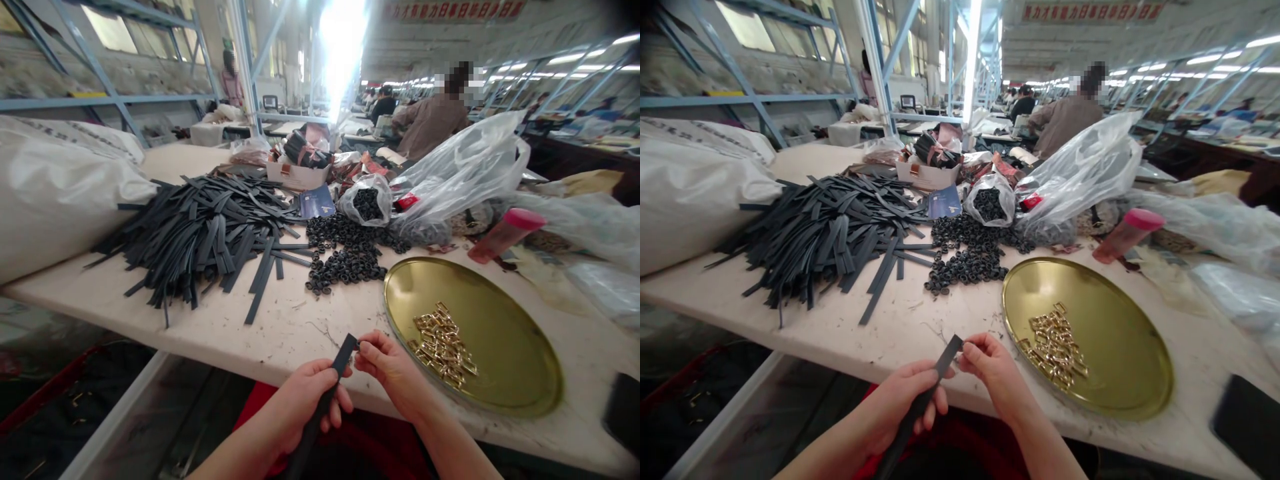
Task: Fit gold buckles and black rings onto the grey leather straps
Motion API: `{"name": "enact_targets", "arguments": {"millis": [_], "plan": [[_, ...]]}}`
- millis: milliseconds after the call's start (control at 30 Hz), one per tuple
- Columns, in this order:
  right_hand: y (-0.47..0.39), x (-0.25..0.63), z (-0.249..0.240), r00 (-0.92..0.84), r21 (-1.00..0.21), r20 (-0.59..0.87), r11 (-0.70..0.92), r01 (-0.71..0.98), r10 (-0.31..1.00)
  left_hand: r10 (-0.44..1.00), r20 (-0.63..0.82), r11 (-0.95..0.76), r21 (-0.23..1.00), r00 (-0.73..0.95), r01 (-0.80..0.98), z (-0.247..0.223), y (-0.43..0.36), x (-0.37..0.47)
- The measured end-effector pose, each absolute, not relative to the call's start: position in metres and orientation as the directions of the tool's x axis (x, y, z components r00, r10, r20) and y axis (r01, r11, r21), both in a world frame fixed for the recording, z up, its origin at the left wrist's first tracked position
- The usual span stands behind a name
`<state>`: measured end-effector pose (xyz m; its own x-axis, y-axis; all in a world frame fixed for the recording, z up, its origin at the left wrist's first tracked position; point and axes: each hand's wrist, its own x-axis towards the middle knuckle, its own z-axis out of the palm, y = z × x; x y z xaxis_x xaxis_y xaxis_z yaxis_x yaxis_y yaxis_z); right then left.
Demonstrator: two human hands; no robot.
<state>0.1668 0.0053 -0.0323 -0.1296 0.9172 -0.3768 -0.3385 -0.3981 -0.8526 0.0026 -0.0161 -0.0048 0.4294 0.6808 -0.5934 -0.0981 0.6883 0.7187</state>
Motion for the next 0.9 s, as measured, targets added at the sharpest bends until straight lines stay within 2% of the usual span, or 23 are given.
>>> {"name": "enact_targets", "arguments": {"millis": [67,200,333,467,567,633,700,767,833,900], "plan": [[0.004,0.169,-0.033,-0.126,-0.858,-0.379,-0.399,-0.324,0.917,0.656,-0.621,0.716,0.692,0.43,-0.093,-0.003,-0.018,0.004],[-0.001,0.172,-0.031,-0.114,-0.926,-0.336,-0.35,-0.141,0.935,0.618,-0.645,0.741,0.668,0.45,-0.061,-0.005,-0.019,0.007],[-0.004,0.174,-0.029,-0.129,-0.959,-0.282,-0.281,0.025,0.951,0.62,-0.635,0.686,0.724,0.46,0.074,-0.012,-0.02,0.012],[-0.005,0.174,-0.032,-0.201,-0.967,-0.252,-0.241,0.076,0.947,0.75,-0.511,0.408,0.857,0.42,0.313,-0.012,-0.014,0.015],[-0.006,0.171,-0.035,-0.196,-0.943,-0.325,-0.333,-0.008,0.925,0.828,-0.38,0.148,0.857,0.412,0.494,-0.004,-0.007,0.016],[-0.007,0.17,-0.036,-0.206,-0.931,-0.346,-0.362,-0.049,0.915,0.843,-0.33,0.055,0.838,0.425,0.542,0.0,-0.004,0.017],[-0.007,0.17,-0.035,-0.233,-0.931,-0.333,-0.358,-0.074,0.914,0.824,-0.358,0.062,0.827,0.439,0.558,0.002,-0.001,0.018],[-0.005,0.173,-0.033,-0.249,-0.93,-0.329,-0.358,-0.081,0.911,0.765,-0.442,0.147,0.827,0.468,0.542,0.001,-0.001,0.017],[-0.003,0.176,-0.031,-0.209,-0.931,-0.337,-0.358,-0.067,0.918,0.685,-0.52,0.247,0.824,0.509,0.51,-0.003,-0.001,0.015],[-0.002,0.176,-0.032,-0.131,-0.933,-0.341,-0.353,-0.074,0.931,0.667,-0.529,0.288,0.832,0.524,0.474,-0.009,-0.003,0.011]]}}
